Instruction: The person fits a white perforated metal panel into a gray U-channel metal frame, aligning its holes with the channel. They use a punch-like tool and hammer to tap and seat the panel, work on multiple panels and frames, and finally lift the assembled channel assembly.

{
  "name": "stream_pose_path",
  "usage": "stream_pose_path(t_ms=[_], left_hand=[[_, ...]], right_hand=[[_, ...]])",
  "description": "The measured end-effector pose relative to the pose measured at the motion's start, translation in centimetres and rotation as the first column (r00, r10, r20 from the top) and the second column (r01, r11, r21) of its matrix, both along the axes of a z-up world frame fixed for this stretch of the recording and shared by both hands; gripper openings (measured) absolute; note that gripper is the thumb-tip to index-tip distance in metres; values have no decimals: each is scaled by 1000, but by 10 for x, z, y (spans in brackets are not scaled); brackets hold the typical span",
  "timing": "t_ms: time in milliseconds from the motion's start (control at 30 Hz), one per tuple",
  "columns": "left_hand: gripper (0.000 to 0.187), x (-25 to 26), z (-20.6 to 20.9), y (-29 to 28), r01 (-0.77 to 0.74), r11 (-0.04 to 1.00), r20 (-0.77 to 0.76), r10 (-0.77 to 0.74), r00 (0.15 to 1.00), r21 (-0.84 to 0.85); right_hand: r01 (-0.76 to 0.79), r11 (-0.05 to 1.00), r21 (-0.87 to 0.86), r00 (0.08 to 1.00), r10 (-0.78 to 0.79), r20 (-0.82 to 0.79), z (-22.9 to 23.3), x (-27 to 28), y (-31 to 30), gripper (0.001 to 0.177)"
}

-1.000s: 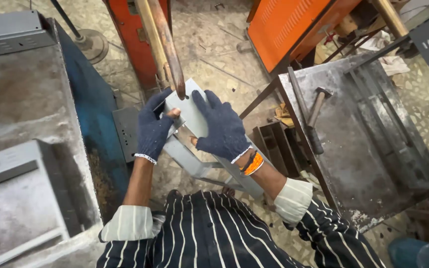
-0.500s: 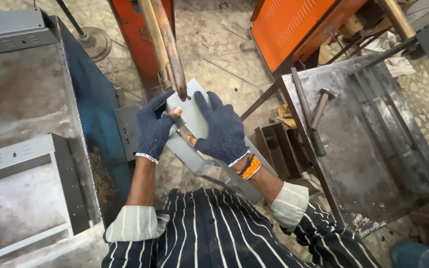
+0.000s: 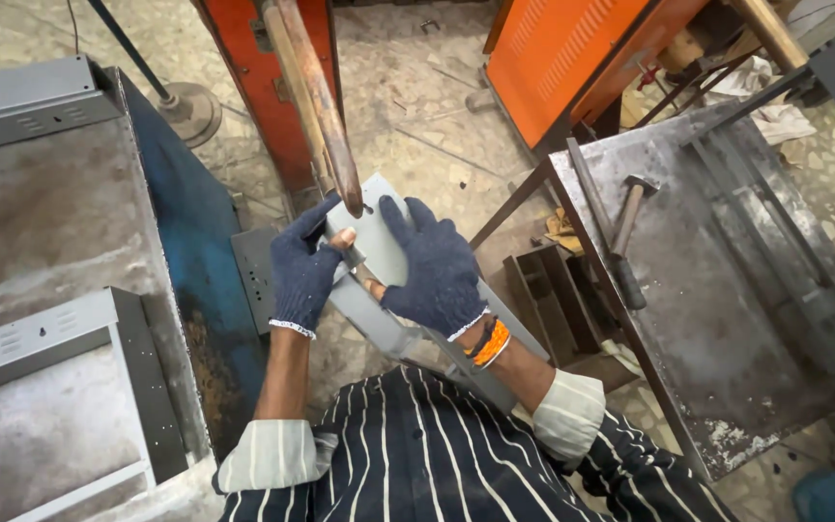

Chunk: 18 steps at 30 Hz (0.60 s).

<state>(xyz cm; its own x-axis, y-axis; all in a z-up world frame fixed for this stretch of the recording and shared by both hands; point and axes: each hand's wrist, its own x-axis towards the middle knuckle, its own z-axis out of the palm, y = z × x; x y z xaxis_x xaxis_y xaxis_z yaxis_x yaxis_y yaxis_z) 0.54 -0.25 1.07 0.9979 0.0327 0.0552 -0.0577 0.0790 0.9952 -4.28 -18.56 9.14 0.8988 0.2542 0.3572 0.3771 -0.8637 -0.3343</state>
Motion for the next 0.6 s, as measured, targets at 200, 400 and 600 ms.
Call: stream_pose_path(t_ms=[200,400,600], left_hand=[[50,1,-1,0,-17,999,39,15,999,42],[50,-1,3,4,24,1000,-19,-24,1000,2],[49,4,-7,0,11,1000,17,-11,1000,24]], right_hand=[[12,999,38,999,-10,-34,-4,1,-1,103],[33,998,46,999,-34,14,-9,-2,3,103],[47,999,10,999,-47,-14,-6,4,0,104]])
